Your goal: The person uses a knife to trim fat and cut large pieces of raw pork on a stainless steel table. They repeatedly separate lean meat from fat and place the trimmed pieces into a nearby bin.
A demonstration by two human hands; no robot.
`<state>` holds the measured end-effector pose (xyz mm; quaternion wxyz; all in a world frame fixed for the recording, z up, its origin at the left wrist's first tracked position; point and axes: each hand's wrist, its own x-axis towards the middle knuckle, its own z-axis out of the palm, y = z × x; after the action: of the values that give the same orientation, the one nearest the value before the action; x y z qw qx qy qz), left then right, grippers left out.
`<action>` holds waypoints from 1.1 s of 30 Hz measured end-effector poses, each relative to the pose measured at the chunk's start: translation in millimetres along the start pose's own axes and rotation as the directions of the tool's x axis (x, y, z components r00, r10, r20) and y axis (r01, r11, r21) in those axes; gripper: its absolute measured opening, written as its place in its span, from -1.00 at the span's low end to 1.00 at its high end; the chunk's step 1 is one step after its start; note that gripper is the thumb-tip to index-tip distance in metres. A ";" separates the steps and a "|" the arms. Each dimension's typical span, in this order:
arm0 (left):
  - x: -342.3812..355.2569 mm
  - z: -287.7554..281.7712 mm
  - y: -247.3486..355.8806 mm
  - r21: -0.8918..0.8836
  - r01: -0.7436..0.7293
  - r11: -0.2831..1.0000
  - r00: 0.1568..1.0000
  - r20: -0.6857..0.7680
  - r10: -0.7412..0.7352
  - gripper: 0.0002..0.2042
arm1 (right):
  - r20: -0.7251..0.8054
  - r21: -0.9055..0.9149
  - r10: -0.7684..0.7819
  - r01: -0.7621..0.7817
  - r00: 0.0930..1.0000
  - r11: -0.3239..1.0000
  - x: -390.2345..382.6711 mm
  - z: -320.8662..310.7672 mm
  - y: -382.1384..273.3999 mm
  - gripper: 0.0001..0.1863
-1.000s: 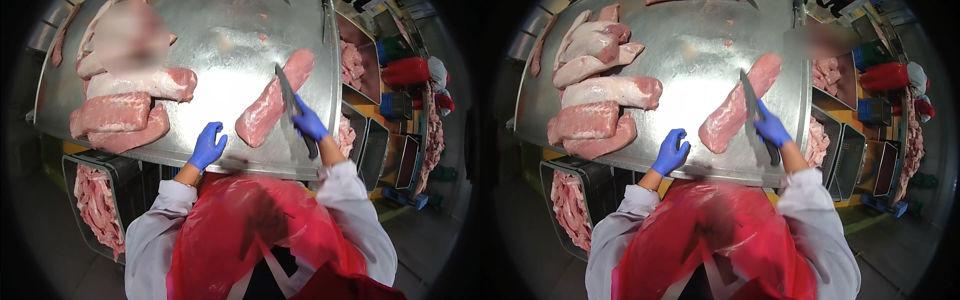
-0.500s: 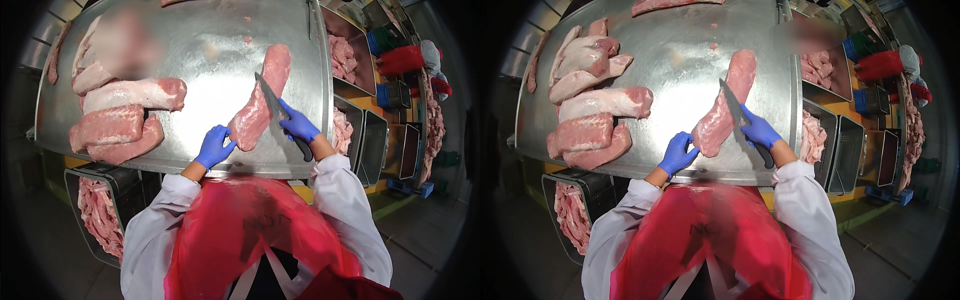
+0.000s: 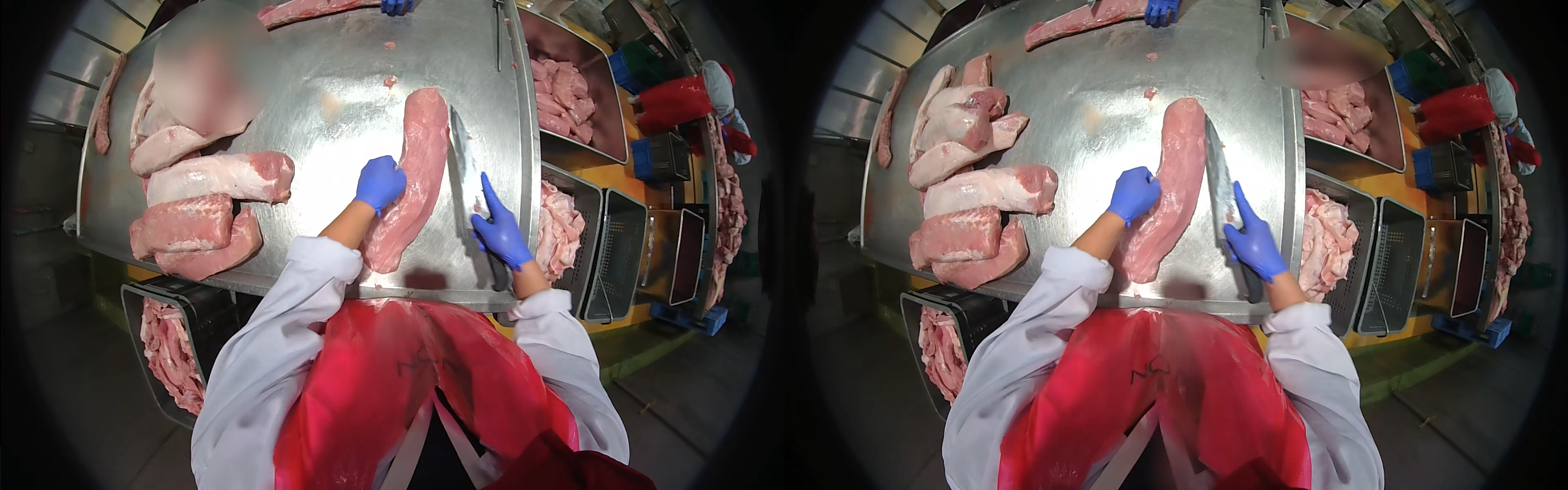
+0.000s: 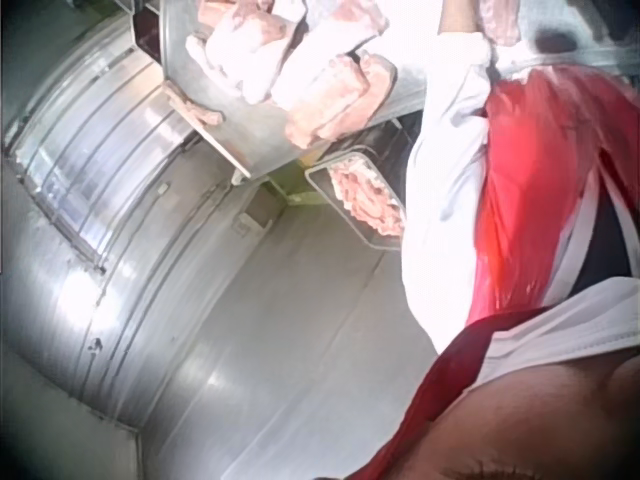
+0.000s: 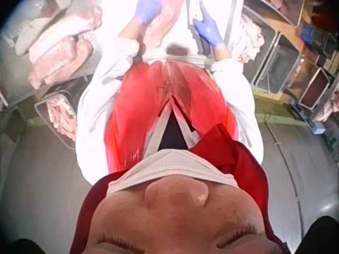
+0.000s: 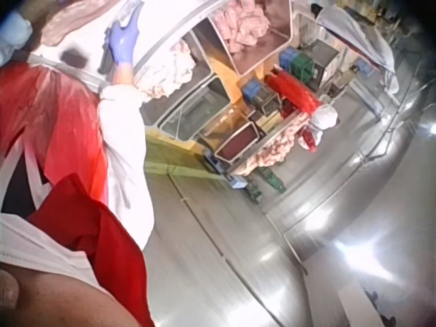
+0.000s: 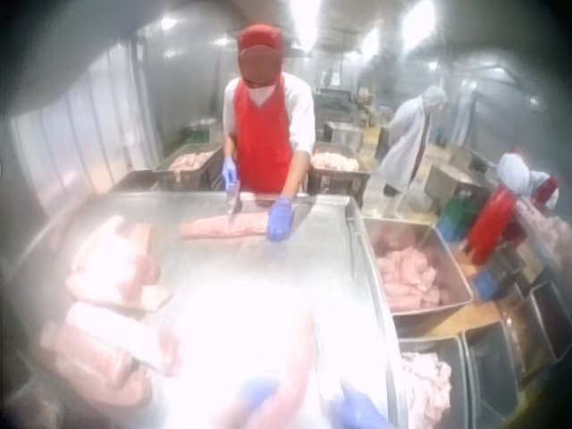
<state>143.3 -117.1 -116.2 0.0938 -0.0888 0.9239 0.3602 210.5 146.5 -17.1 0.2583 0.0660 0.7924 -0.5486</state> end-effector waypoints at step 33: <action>-4.8 -69.0 55.1 -0.229 -0.307 0.924 0.922 0.166 0.348 -0.81 | 0.542 -0.172 0.083 0.014 0.836 0.985 -17.5 38.1 29.6 -0.17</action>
<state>127.6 -123.8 -29.4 0.1168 0.0962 0.8705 0.4683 249.9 126.7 -43.5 0.4885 -0.1013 0.7277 -0.4708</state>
